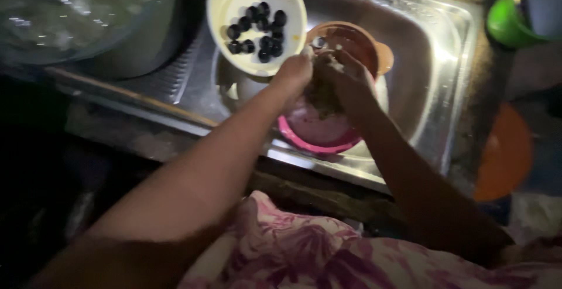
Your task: The person washes a plastic bottle and a pink colander under running water in a kitchen sink. They then scrub dark round objects with a green scrubber and place them into a pink bowl.
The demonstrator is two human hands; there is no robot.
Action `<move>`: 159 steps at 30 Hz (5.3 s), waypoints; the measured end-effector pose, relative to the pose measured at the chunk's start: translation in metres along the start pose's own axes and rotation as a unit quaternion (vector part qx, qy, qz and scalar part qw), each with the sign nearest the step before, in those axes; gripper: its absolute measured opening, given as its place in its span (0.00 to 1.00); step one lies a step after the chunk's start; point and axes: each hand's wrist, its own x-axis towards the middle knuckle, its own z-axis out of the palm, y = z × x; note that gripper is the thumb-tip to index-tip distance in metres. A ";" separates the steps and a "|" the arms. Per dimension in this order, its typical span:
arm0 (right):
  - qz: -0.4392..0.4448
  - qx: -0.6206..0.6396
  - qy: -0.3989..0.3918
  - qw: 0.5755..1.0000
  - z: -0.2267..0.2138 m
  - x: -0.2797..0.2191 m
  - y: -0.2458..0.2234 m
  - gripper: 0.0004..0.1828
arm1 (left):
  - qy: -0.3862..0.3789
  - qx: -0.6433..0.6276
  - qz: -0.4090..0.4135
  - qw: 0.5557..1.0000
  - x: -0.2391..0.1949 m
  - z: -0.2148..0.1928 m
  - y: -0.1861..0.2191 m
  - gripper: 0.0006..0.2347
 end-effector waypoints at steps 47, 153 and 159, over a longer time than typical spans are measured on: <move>-0.042 -0.001 0.221 0.974 -0.029 -0.014 0.035 0.12 | -0.179 -0.287 -0.285 0.897 0.080 0.033 -0.058 0.20; -0.018 0.350 -0.051 0.935 -0.034 0.010 0.101 0.07 | 0.025 0.376 0.622 0.686 0.054 0.026 -0.059 0.16; -0.303 -0.559 0.149 0.757 -0.027 0.000 0.090 0.16 | -0.227 0.139 0.094 0.959 0.040 0.009 -0.042 0.14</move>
